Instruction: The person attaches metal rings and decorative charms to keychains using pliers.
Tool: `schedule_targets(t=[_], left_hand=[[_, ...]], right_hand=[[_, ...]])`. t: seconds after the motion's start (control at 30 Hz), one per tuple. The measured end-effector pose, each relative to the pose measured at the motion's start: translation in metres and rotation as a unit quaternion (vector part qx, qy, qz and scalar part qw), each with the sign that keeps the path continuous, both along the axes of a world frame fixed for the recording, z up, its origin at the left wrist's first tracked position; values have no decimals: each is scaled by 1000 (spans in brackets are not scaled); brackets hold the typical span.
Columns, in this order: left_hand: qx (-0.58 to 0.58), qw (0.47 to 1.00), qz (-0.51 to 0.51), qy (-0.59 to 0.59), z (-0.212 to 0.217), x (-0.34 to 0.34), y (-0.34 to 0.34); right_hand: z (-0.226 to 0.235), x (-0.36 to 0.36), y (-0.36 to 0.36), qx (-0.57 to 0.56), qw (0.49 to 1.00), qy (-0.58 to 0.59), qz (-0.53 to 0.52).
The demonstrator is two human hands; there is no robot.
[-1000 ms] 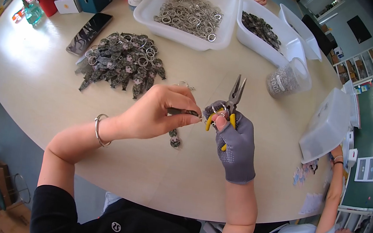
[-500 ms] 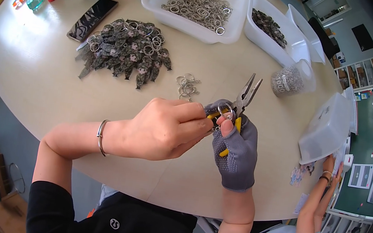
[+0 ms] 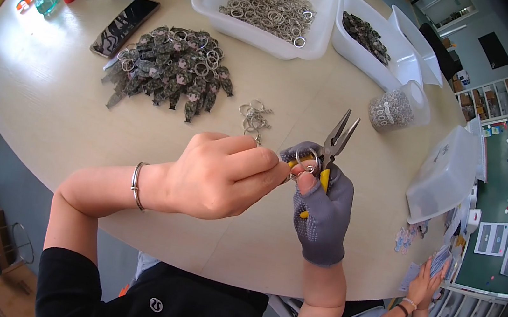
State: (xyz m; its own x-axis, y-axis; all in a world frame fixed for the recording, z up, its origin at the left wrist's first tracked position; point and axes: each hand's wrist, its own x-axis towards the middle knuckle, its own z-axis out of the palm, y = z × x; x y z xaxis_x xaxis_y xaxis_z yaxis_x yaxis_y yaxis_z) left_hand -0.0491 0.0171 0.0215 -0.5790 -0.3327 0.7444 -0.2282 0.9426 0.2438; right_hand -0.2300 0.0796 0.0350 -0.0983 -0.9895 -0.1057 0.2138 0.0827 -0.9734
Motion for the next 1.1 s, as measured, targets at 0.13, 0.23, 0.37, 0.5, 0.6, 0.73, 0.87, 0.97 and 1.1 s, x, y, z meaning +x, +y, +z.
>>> schedule_targets(t=[0.13, 0.23, 0.37, 0.5, 0.6, 0.73, 0.87, 0.97, 1.1], left_hand=[[-128, 991, 7, 30, -6, 6, -8], [-167, 984, -20, 62, -7, 5, -13], [-162, 981, -68, 82, -7, 5, -14], [-159, 980, -85, 81, -8, 3, -15], [-167, 978, -84, 87, -10, 2, -16], [-184, 974, -69, 114, -10, -1, -16], [-189, 974, -65, 109, -8, 0, -15], [-177, 978, -81, 74, -6, 5, -13], [-181, 977, -81, 77, -4, 6, -11]], right_hand=[[-7, -9, 10, -111, 966, 232, -26], [-9, -25, 20, -208, 925, 308, 74], [-11, -25, 29, -267, 870, 404, 87], [-6, -25, 30, -287, 832, 466, 93], [-6, -25, 31, -301, 809, 497, 91], [-3, -23, 33, -307, 795, 518, 78], [-2, -20, 36, -301, 786, 536, 67], [-1, -19, 38, -299, 778, 549, 61], [0, -15, 41, -301, 761, 573, 46]])
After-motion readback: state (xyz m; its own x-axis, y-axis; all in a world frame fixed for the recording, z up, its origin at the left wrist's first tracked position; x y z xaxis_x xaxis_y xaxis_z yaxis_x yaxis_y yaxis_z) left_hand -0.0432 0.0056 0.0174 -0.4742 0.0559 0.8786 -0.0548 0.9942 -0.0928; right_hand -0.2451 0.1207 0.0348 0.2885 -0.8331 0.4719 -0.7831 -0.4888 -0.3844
